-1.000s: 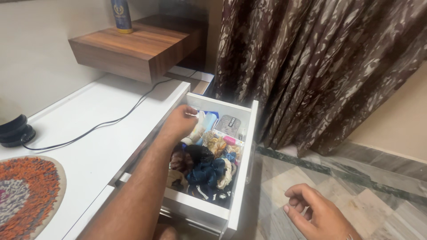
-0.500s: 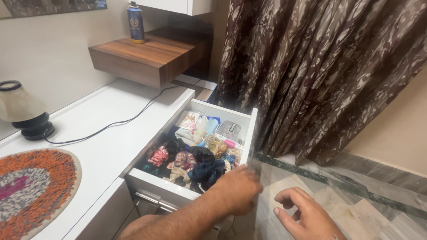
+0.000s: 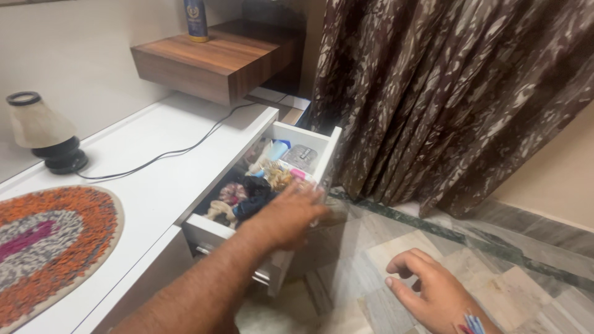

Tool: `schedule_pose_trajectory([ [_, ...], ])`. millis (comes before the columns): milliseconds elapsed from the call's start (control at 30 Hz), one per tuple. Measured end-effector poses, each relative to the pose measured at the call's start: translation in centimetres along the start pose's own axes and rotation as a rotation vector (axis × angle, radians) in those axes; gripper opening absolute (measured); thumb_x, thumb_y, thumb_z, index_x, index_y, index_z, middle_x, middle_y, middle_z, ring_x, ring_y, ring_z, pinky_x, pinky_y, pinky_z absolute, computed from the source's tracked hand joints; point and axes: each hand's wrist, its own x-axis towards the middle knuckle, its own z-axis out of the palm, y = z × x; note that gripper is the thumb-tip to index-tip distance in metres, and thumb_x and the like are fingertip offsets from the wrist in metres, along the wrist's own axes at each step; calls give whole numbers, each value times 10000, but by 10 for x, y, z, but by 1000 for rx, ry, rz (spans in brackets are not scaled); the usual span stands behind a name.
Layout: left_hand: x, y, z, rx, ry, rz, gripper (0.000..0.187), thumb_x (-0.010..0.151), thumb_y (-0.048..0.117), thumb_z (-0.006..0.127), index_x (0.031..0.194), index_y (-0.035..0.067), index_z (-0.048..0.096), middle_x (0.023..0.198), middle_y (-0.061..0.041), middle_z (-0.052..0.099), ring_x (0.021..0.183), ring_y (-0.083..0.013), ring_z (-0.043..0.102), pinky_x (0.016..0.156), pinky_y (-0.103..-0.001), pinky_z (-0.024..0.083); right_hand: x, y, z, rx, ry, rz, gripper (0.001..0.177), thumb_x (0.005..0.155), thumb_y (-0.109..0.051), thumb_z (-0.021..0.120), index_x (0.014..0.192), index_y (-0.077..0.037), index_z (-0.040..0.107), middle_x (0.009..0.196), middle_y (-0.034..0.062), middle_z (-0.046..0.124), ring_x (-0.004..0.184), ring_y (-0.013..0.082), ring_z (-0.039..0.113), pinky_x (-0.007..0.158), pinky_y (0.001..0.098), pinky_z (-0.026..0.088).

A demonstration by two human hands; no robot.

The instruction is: The person sits on the floor and sorts through a drawer full of hair accessories. They pick up various scrunchies and hair ties, examine them, and place them back into the drawer or on the floor. The person also handles a small box and a roll of black tape before closing the drawer.

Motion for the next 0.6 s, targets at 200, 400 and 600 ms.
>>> schedule_pose_trajectory([
  [200, -29, -34, -28, 321, 31, -274, 875, 810, 16, 721, 1548, 281, 333, 1687, -155, 84, 1561, -341, 3, 1239, -526, -60, 0, 6, 3, -9, -31, 56, 244, 879, -313, 751, 1062, -161, 700, 1044, -17, 649, 959, 139, 627, 816, 314, 581],
  [400, -59, -87, -26, 215, 183, -571, 909, 781, -31, 628, 1575, 239, 279, 1681, -173, 110, 1572, -351, 38, 1262, -516, 26, 2, 7, 8, -12, -39, 31, 239, 889, -306, 741, 1075, -162, 700, 1030, -2, 648, 958, 138, 635, 843, 299, 574],
  [600, -59, -107, -8, 67, 156, -655, 953, 790, -102, 573, 1603, 236, 209, 1683, -150, 114, 1562, -323, 58, 1256, -496, 76, -7, -13, 1, -20, -14, 41, 314, 876, -333, 742, 1128, -155, 683, 1081, -13, 692, 961, 147, 662, 827, 307, 599],
])
